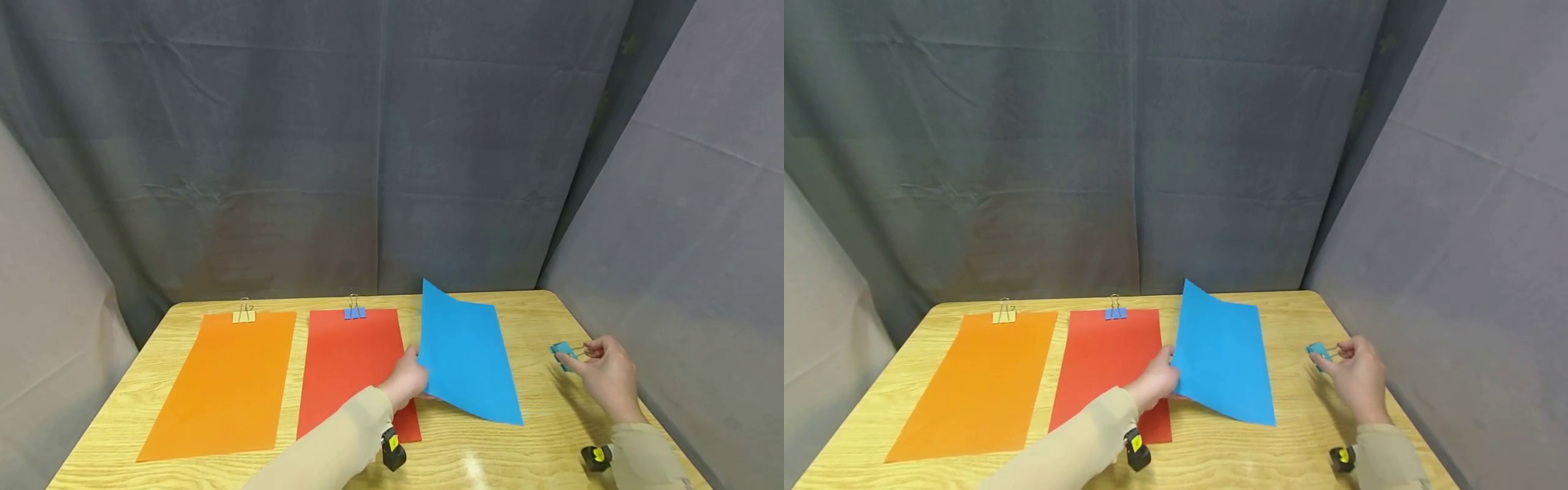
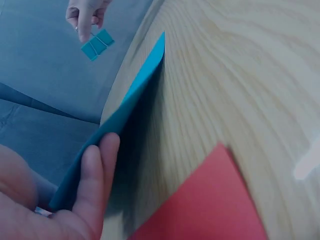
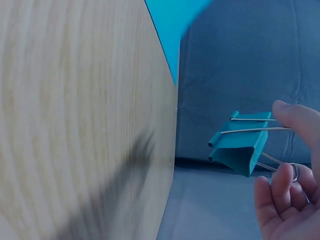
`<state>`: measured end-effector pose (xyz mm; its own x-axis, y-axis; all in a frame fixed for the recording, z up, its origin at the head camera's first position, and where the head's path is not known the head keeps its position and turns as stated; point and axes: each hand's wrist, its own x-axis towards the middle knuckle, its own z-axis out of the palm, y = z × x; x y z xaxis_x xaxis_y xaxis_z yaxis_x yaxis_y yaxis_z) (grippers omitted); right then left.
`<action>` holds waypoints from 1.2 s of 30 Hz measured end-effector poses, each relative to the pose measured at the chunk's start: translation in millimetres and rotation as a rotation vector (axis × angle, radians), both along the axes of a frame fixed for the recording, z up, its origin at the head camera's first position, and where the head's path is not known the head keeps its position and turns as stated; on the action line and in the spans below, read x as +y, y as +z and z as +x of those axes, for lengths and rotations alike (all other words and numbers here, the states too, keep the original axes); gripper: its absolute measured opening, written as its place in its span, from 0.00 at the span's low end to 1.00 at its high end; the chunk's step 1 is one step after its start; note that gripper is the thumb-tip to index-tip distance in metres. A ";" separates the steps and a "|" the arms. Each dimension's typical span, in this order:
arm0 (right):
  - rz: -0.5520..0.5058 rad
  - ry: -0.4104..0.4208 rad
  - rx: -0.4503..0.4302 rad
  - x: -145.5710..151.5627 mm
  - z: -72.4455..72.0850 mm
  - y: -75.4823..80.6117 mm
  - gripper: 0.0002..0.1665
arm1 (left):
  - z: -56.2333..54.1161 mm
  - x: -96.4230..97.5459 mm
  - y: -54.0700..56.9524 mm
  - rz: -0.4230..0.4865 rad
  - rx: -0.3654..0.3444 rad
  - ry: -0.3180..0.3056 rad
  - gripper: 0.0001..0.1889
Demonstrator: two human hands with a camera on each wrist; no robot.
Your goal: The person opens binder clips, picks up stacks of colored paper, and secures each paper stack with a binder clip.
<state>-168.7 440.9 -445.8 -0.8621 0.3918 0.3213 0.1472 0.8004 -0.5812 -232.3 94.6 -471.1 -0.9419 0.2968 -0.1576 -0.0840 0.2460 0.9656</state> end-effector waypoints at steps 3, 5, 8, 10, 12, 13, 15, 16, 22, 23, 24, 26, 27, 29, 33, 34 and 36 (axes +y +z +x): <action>-0.021 0.013 0.012 -1.6 -0.3 1.9 0.32 | 0.6 -11.4 6.2 -0.046 0.087 -0.057 0.25; -0.041 0.017 0.018 -3.2 -0.6 3.8 0.32 | 1.3 -21.6 13.6 -0.074 0.146 -0.092 0.21; -0.103 0.037 0.020 -7.5 -1.6 8.3 0.33 | 1.3 -38.8 27.1 -0.120 0.209 -0.145 0.15; -0.150 0.048 0.018 -11.0 -2.2 12.9 0.34 | 0.4 -50.9 35.9 -0.158 0.247 -0.177 0.13; -0.203 0.063 0.022 -14.4 -3.2 19.4 0.34 | -0.3 -64.2 43.2 -0.190 0.255 -0.212 0.12; -0.233 0.072 0.022 -16.0 -3.8 23.1 0.34 | -0.7 -71.1 46.2 -0.206 0.251 -0.227 0.12; -0.292 0.095 0.027 -19.0 -5.2 31.3 0.33 | -1.5 -85.3 51.4 -0.237 0.239 -0.250 0.12; -0.316 0.107 0.026 -20.4 -5.8 35.4 0.32 | -1.9 -92.8 53.1 -0.252 0.230 -0.260 0.11; -0.397 0.182 -0.019 -28.4 -11.9 55.1 0.30 | -2.6 -134.8 55.2 -0.300 0.199 -0.299 0.11; -0.401 0.195 -0.027 -30.0 -13.4 57.1 0.29 | -2.2 -141.0 55.2 -0.302 0.204 -0.307 0.11; -0.404 0.210 -0.033 -31.6 -15.1 59.0 0.29 | -1.7 -146.8 55.3 -0.303 0.208 -0.316 0.12; -0.417 0.248 -0.044 -35.4 -18.5 62.3 0.28 | -0.3 -157.2 55.5 -0.296 0.212 -0.336 0.12; -0.425 0.268 -0.049 -37.5 -20.2 63.9 0.26 | 0.2 -161.9 55.3 -0.295 0.212 -0.346 0.12; -0.446 0.311 -0.061 -42.2 -23.6 66.4 0.25 | 1.7 -170.7 55.4 -0.283 0.216 -0.373 0.11; -0.497 0.386 -0.092 -52.7 -28.1 69.7 0.23 | 3.3 -185.3 55.3 -0.281 0.209 -0.411 0.11; -0.511 0.406 -0.101 -55.0 -28.6 69.7 0.23 | 3.7 -188.4 55.7 -0.282 0.203 -0.416 0.11; -0.544 0.447 -0.112 -59.7 -29.3 69.2 0.22 | 3.9 -194.6 56.1 -0.291 0.191 -0.415 0.11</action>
<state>-198.0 381.2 -376.7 -0.9941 0.0724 0.0809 -0.0455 0.3991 -0.9158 -228.4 -99.9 -415.0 -0.7747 0.6197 -0.1258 0.2479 0.4806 0.8411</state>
